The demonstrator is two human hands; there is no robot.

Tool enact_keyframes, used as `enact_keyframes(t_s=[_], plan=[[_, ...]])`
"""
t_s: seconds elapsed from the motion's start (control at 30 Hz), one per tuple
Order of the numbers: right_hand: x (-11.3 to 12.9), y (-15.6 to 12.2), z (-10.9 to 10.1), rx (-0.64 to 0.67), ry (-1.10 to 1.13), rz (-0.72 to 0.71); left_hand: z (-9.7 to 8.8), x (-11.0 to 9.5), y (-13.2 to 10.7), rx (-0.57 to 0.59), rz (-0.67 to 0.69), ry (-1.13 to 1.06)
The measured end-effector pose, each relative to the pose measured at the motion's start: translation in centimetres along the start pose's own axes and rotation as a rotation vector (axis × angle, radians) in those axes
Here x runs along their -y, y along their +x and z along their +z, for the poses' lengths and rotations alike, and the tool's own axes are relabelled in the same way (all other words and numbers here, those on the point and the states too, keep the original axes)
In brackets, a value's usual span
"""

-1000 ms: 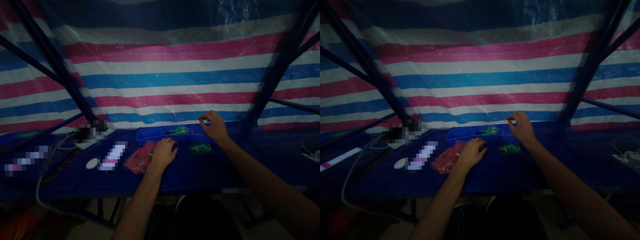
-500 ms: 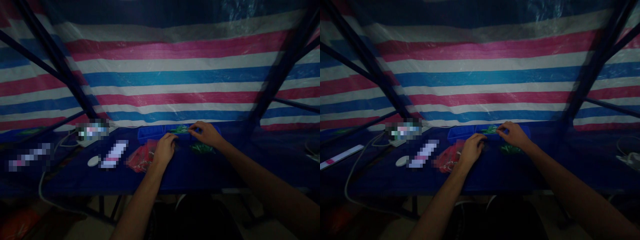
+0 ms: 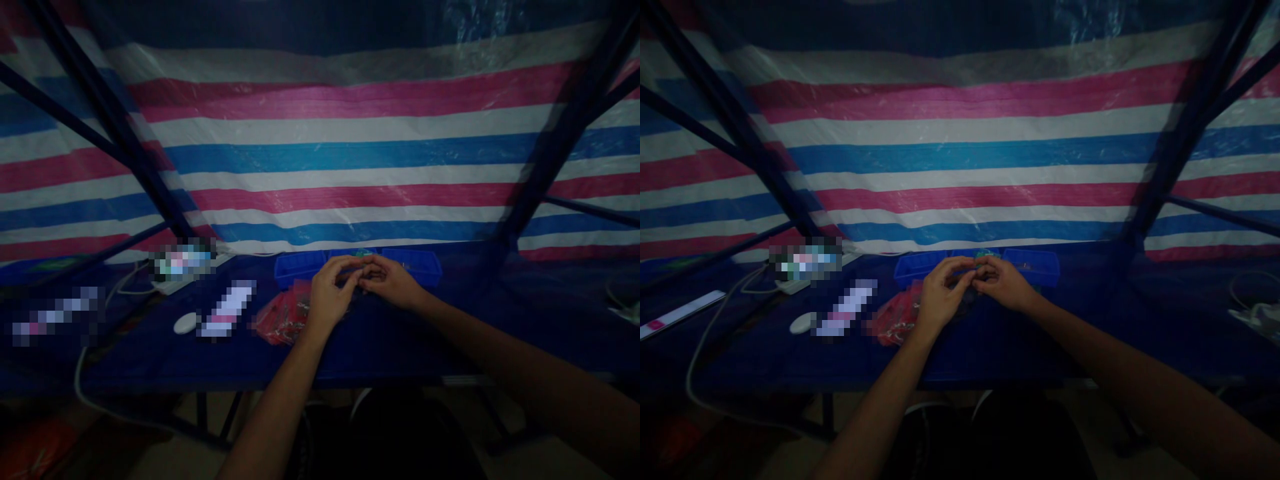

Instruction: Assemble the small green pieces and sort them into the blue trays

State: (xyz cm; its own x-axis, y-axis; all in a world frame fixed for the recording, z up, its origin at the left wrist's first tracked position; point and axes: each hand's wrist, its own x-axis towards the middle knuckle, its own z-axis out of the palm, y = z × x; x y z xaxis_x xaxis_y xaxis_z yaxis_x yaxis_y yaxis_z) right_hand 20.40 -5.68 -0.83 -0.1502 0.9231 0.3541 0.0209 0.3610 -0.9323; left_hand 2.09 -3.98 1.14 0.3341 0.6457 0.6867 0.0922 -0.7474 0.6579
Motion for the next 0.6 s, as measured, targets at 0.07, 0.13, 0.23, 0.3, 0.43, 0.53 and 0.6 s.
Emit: enact_keyframes(t_s=[0.07, 0.13, 0.23, 0.3, 0.43, 0.53, 0.6], plan=[[0.05, 0.09, -0.19, -0.044, 0.017, 0.001, 0.04, 0.14, -0.04, -0.03, -0.041, 0.006], [0.14, 0.16, -0.49, -0.073, 0.024, -0.002, 0.04, 0.35, -0.1, -0.034, -0.097, 0.024], [0.18, 0.24, -0.82, -0.081, 0.022, -0.002, -0.03, 0.58, -0.15, 0.009, -0.151, 0.062], [0.14, 0.25, -0.83, -0.073, 0.018, 0.003, -0.08, 0.58, -0.15, 0.011, -0.152, 0.08], [0.05, 0.16, -0.56, -0.067, -0.005, -0.011, -0.02, 0.38, -0.12, -0.001, -0.161, 0.09], [0.02, 0.05, -0.37, -0.073, -0.059, -0.038, 0.1, 0.25, -0.16, 0.029, -0.169, 0.078], [-0.02, 0.0, -0.31, -0.068, -0.082, -0.046, 0.17, 0.22, -0.2, 0.046, -0.166, 0.072]])
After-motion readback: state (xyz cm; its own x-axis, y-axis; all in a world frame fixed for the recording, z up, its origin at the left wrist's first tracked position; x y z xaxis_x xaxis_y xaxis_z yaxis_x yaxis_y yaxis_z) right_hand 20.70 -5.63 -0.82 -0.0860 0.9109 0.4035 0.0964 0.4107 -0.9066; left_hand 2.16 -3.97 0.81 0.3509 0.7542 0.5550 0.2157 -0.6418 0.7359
